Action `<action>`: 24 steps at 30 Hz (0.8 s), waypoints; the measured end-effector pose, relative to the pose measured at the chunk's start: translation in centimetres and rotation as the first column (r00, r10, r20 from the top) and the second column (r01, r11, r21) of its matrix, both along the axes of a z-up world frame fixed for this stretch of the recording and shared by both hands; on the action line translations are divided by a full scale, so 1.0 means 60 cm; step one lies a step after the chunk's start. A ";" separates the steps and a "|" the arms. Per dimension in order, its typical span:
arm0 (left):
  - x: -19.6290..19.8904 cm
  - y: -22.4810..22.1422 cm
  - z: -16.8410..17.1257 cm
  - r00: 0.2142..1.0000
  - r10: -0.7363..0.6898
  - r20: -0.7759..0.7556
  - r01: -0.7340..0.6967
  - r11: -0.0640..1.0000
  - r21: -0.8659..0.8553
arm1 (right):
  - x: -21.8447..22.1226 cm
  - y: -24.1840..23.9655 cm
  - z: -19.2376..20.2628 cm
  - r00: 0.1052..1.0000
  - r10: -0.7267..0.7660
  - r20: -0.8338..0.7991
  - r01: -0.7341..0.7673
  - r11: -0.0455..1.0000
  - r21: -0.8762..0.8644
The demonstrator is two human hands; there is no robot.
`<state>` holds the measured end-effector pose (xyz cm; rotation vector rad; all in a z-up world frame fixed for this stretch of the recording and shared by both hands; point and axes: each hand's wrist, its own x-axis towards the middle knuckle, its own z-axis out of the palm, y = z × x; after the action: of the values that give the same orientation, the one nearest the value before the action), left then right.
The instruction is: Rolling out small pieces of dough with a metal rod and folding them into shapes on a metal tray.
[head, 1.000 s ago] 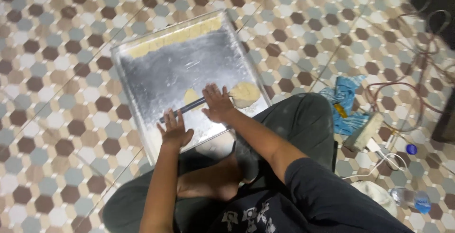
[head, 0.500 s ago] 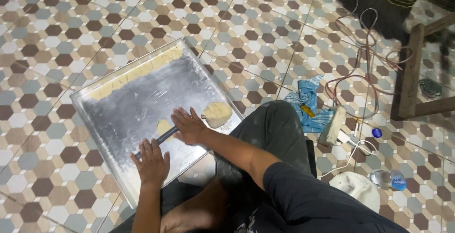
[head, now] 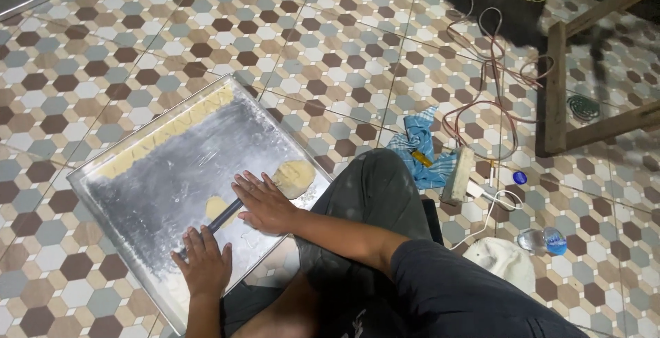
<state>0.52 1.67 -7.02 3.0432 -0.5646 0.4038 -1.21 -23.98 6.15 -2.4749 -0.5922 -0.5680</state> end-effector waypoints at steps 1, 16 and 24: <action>0.002 0.000 0.000 1.000 -0.006 0.003 0.006 1.000 -0.001 | -0.008 -0.003 0.006 1.000 -0.006 0.003 0.006 1.000 -0.001; -0.006 0.003 0.010 0.998 -0.053 -0.029 0.054 0.998 0.026 | -0.043 0.004 -0.004 0.984 -0.035 -0.173 0.053 0.994 0.099; -0.009 -0.002 0.029 0.987 -0.028 -0.160 0.014 0.996 -0.087 | -0.014 0.011 -0.034 0.973 -0.064 -0.222 0.071 0.997 0.022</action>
<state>0.00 1.56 -5.29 2.9493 -0.5545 0.1736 -2.04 -23.30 4.12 -2.4933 -0.4105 -0.3176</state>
